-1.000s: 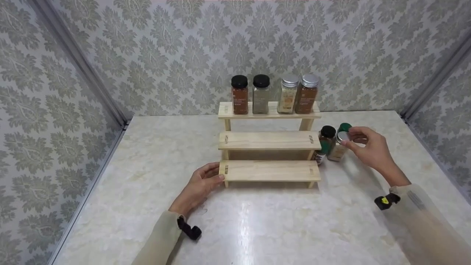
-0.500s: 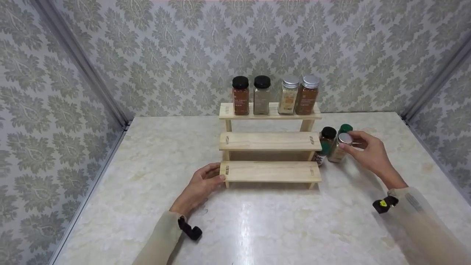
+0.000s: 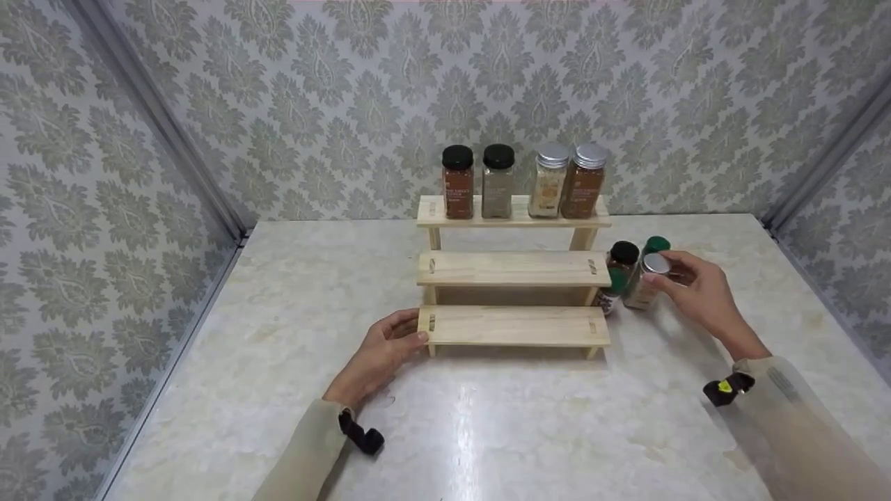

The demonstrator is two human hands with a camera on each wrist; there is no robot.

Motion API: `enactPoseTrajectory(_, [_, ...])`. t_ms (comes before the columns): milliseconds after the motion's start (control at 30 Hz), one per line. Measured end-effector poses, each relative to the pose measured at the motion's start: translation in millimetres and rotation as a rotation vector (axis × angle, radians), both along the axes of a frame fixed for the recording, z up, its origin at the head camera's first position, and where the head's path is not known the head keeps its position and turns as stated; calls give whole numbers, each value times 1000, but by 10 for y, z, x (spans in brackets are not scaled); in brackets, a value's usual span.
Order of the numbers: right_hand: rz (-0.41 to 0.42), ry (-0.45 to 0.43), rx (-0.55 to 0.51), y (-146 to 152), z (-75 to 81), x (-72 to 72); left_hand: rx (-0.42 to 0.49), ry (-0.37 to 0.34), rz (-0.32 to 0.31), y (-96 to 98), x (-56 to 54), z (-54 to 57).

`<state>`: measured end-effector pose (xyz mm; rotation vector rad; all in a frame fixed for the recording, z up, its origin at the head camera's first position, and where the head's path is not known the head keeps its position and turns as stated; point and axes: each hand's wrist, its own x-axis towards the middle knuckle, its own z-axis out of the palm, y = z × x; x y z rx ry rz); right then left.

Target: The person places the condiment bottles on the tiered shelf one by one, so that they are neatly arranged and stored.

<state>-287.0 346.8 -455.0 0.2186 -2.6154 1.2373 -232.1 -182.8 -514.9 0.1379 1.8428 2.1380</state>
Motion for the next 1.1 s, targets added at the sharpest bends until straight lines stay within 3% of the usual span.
enactPoseTrajectory(200, [-3, 59, -16, 16, 146, 41, 4, 8, 6, 7, -16, -13])
enactPoseTrajectory(533, [19, 172, -115, -77, 599, 192, -7, -5, 30, 24, -22, -11])
enactPoseTrajectory(800, [74, 208, -167, -385, 936, 314, -23, 1, 17, 13, -12, -12])
enactPoseTrajectory(1100, [154, 224, -212, -874, 1201, 299, -31, 15, 4, 15, -12, -7])
